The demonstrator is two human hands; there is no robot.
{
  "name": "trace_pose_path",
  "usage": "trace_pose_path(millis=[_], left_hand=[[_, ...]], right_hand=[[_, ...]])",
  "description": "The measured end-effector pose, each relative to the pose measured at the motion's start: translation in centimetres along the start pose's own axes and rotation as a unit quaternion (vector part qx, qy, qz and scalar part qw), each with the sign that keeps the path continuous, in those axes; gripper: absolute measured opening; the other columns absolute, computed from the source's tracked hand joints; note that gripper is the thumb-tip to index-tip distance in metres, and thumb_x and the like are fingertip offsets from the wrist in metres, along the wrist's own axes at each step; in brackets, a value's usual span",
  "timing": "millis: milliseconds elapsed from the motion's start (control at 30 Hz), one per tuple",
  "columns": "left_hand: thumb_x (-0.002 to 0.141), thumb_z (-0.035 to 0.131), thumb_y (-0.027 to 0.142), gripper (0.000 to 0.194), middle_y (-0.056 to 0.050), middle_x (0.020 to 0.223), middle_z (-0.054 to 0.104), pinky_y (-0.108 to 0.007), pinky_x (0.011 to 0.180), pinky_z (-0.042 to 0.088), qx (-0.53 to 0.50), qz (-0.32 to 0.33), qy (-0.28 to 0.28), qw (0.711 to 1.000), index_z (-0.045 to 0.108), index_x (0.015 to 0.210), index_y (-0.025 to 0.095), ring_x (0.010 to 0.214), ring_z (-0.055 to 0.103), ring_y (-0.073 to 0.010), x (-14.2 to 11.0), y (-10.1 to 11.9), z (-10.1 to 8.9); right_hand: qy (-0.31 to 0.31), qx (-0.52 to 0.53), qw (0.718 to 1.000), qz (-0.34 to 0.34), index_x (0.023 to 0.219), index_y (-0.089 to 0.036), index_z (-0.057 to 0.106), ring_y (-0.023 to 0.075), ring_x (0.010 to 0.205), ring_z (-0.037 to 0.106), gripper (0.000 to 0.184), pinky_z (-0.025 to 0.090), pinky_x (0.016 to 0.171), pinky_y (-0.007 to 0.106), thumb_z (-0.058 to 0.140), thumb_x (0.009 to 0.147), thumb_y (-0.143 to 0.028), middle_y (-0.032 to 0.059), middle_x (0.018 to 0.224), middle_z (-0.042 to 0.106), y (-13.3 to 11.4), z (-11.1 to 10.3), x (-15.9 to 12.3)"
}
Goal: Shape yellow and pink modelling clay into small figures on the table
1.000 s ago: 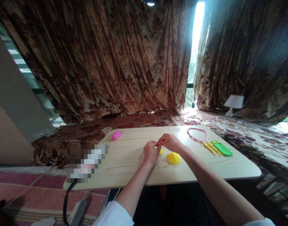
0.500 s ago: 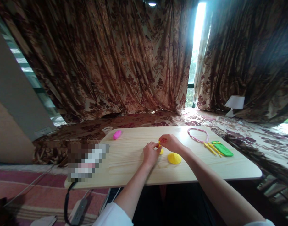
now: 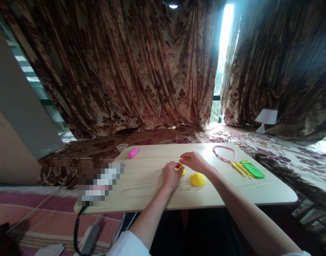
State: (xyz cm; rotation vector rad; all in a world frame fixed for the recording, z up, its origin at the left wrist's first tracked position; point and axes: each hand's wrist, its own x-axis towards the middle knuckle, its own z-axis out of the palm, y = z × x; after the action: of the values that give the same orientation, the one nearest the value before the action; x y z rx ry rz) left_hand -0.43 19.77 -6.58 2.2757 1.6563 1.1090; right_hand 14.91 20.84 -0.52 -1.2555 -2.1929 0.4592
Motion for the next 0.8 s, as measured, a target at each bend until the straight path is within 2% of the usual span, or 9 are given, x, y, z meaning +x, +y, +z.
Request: trace_pose_path(millis=[167,533,667,800], left_hand=[[0.087,0.052,0.032,0.025,-0.007,0.106,0.06,-0.039,0.08,0.05,0.006,-0.006,0.0,1.0,0.058,0.105,0.015,0.091,0.059,-0.0175,0.0,0.0,0.0],[0.087,0.052,0.032,0.024,-0.007,0.107,0.06,-0.039,0.082,0.049,0.012,0.005,-0.003,1.0,0.058,0.104,0.015,0.093,0.059,-0.0177,-0.1,-0.1,0.0],[0.087,0.052,0.032,0.024,-0.007,0.106,0.061,-0.039,0.081,0.049,0.009,0.003,0.003,1.0,0.058,0.103,0.015,0.092,0.059,-0.0175,-0.1,-0.1,0.0],[0.087,0.052,0.033,0.023,-0.006,0.103,0.062,-0.038,0.08,0.05,0.002,0.006,0.006,1.0,0.059,0.101,0.015,0.09,0.06,-0.0169,-0.1,0.1,-0.3]], right_hand=[[-0.022,-0.019,1.0,0.0,0.103,-0.015,0.059,0.0165,0.087,0.061,0.022,0.051,0.076,0.036,0.053,0.089,-0.03,0.0052,0.102,0.062,-0.2,0.3,0.1],[-0.081,-0.025,0.996,0.015,0.106,-0.015,0.059,0.0179,0.088,0.06,0.024,0.052,0.074,0.034,0.054,0.089,-0.031,0.0055,0.108,0.06,-0.5,-0.5,1.0],[-0.083,-0.021,0.996,0.019,0.107,-0.015,0.059,0.0187,0.089,0.06,0.025,0.052,0.074,0.034,0.054,0.088,-0.031,0.0052,0.108,0.06,-0.4,-0.4,1.1],[-0.07,-0.014,0.997,0.01,0.106,-0.013,0.059,0.0186,0.087,0.061,0.026,0.052,0.073,0.034,0.054,0.089,-0.032,0.0047,0.105,0.061,-0.2,-1.3,0.8]])
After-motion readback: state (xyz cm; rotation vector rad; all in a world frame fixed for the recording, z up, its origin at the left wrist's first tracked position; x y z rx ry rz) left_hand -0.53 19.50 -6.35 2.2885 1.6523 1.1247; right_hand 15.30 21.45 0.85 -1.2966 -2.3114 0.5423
